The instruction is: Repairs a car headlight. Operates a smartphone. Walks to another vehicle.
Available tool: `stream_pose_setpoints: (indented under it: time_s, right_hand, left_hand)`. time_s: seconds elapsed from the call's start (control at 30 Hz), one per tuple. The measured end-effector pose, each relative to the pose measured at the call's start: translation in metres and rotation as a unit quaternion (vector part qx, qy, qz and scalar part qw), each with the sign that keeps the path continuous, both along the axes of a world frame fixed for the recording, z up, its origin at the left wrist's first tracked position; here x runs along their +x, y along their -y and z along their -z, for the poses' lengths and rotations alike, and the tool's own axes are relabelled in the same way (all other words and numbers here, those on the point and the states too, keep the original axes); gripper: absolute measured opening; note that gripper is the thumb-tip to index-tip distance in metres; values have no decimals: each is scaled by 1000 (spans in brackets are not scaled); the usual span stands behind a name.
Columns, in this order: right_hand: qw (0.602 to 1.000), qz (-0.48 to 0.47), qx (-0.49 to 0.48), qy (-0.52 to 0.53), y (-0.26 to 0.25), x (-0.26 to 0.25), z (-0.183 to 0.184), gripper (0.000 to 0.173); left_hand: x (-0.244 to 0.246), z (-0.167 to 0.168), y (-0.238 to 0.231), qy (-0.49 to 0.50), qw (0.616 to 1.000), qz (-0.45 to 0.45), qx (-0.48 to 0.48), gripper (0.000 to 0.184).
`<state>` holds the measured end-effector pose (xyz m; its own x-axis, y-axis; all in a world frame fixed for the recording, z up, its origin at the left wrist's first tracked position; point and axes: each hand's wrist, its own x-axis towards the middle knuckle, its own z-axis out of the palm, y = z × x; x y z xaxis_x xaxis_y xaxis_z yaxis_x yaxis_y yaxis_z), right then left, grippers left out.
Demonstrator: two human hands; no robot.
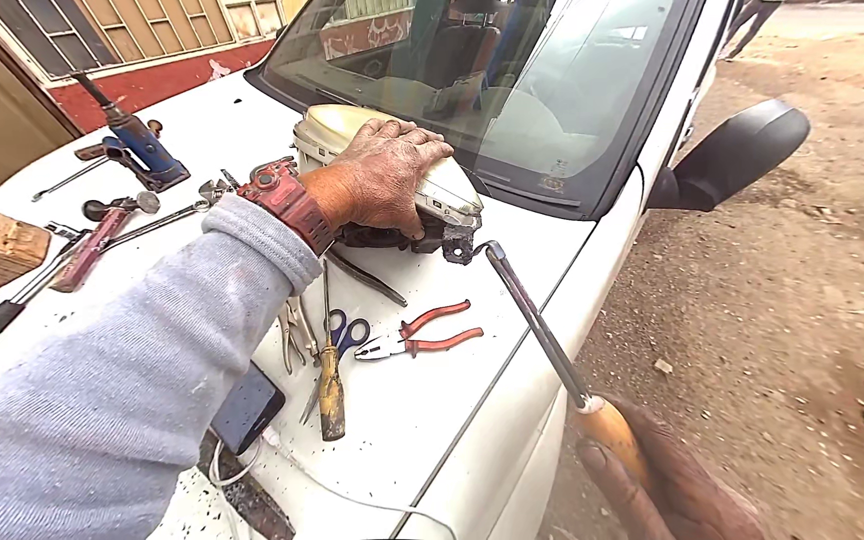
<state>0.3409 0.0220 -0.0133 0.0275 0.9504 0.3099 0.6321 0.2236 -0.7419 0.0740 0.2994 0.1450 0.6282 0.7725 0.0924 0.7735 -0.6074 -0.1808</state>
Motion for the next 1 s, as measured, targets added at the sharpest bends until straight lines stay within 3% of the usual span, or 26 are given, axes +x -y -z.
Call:
stream_pose_setpoints:
  time_s: [0.43, 0.7, 0.87, 1.0]
  right_hand:
    - [1000, 7, 1, -21, 6, 7, -5, 48]
    - [991, -52, -31, 119, 11, 48, -88, 51]
    - [965, -12, -96, 244, 12, 41, -140, 50]
    - [962, -17, -82, 258, 4, 28, -170, 47]
  left_hand:
    - [0, 1, 0, 0, 1000, 1, 2, 113]
    - [1, 0, 0, -5, 1000, 1, -3, 114]
    - [0, 1, -1, -3, 1000, 5, 1, 115]
    - [-1, 0, -1, 3, 1000, 7, -9, 113]
